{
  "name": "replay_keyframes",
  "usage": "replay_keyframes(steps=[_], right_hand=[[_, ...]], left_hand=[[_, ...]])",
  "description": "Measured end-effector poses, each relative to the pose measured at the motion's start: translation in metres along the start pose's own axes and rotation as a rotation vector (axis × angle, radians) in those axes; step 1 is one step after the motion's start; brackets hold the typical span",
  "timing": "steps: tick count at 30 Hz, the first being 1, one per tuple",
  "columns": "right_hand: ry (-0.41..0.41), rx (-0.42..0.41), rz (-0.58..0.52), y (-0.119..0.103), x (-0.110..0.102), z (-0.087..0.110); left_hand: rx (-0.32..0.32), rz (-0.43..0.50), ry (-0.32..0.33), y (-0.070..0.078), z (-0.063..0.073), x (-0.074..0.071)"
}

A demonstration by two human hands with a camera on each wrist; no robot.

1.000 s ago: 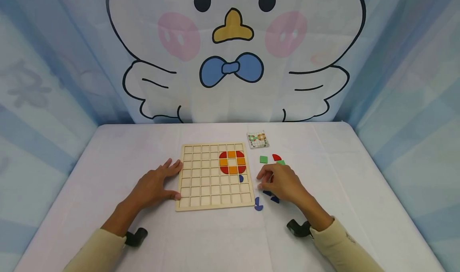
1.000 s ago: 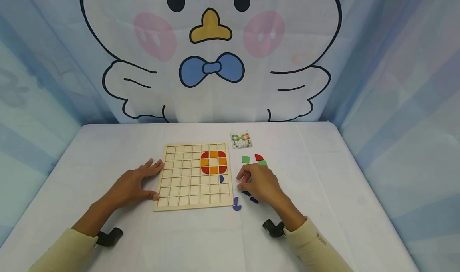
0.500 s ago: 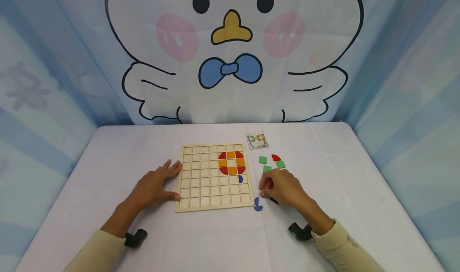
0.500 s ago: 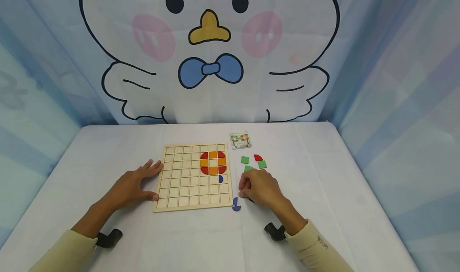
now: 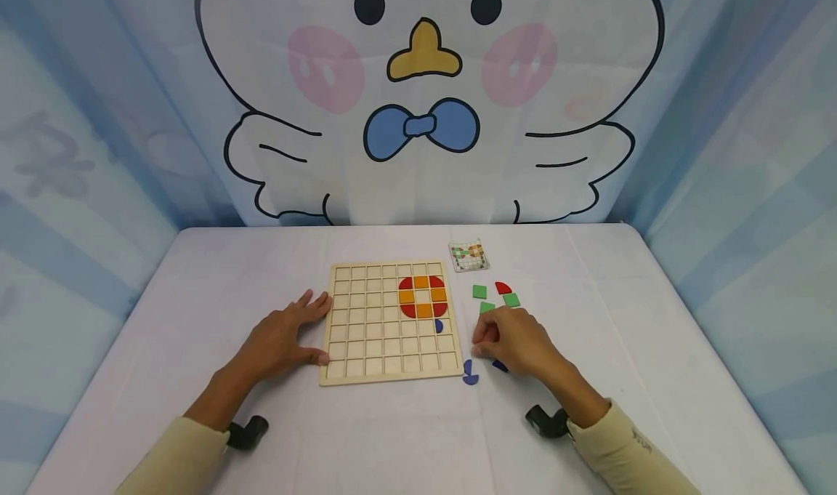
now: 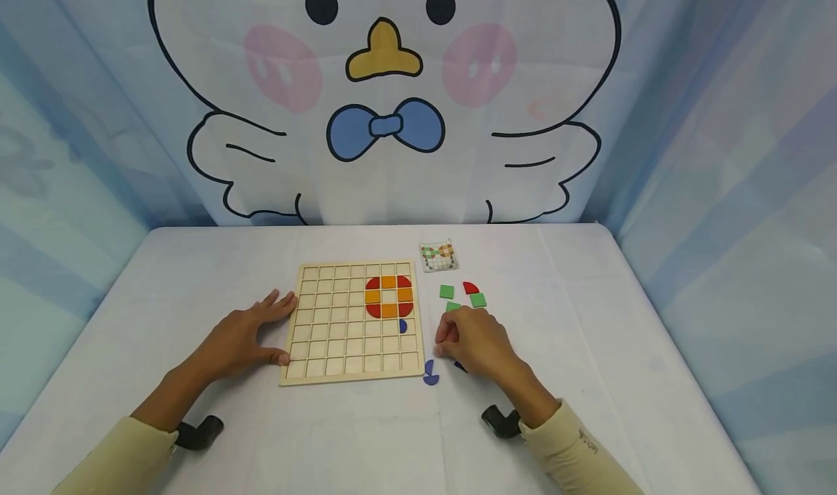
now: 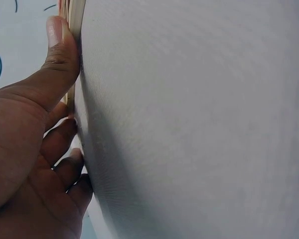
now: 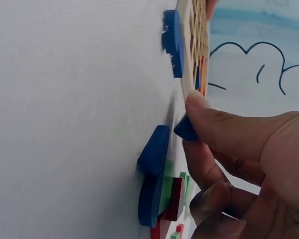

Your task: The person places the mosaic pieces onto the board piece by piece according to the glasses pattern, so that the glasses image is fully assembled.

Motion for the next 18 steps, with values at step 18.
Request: replay_keyframes(steps=[18], right_hand=[[0.021, -0.075, -0.153, -0.026, 0.021, -0.009]], left_hand=[[0.005, 0.000, 0.009, 0.000, 0.000, -0.001]])
Point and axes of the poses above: each hand's wrist, its own z-axis away from the middle knuckle, its own x-axis out of the palm, y = z × x, the point moved 9 cm from there along -z, towards the middle knuckle, and after that the axes turned 14 degrees about -z, right-handed, at the moved point
